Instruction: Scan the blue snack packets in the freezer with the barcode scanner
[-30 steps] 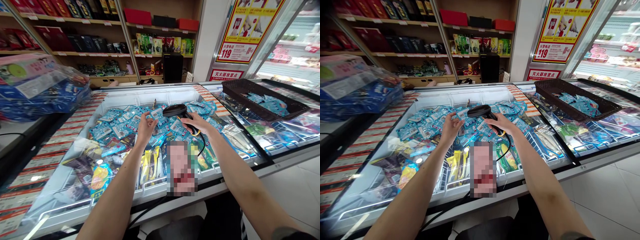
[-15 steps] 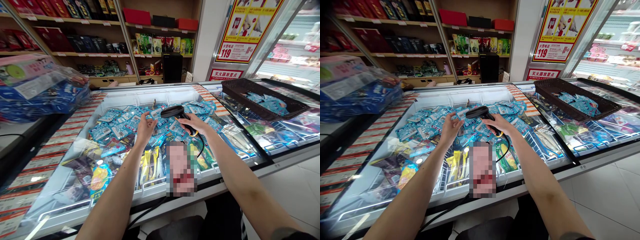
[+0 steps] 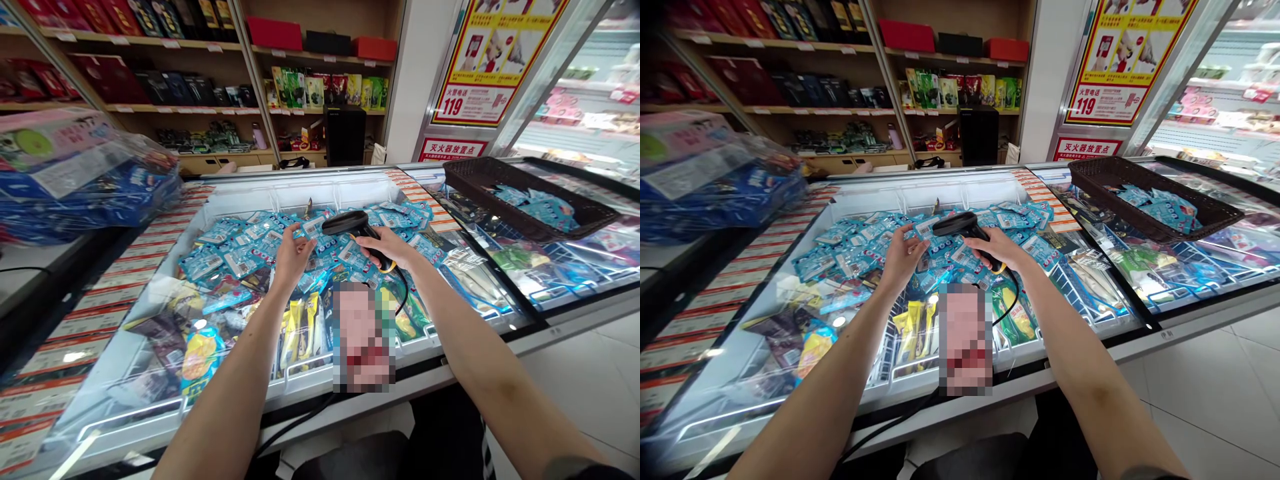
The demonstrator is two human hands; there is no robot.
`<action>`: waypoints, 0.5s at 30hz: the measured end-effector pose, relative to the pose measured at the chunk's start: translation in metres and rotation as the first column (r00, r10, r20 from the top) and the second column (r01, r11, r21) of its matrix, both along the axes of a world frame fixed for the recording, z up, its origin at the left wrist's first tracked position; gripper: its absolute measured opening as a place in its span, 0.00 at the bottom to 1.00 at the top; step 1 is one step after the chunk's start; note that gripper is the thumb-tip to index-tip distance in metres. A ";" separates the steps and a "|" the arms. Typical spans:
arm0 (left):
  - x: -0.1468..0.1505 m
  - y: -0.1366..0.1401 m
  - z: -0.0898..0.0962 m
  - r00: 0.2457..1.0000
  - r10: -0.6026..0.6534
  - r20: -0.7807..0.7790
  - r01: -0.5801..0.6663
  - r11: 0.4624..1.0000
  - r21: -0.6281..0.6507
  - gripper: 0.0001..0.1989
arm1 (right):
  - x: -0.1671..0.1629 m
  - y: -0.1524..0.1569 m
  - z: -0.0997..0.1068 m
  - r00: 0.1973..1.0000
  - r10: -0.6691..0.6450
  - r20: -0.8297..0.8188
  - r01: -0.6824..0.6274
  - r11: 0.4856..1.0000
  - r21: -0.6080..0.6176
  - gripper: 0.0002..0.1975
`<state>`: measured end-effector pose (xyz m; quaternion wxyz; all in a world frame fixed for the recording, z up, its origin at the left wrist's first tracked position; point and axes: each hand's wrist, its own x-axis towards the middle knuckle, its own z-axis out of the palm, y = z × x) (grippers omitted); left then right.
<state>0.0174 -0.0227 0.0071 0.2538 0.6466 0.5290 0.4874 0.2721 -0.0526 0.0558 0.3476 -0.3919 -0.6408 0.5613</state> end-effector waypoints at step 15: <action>0.000 -0.002 0.001 1.000 -0.005 -0.011 0.005 1.000 0.000 0.28 | 0.002 -0.002 0.002 1.000 0.018 -0.007 -0.017 1.000 0.006 0.20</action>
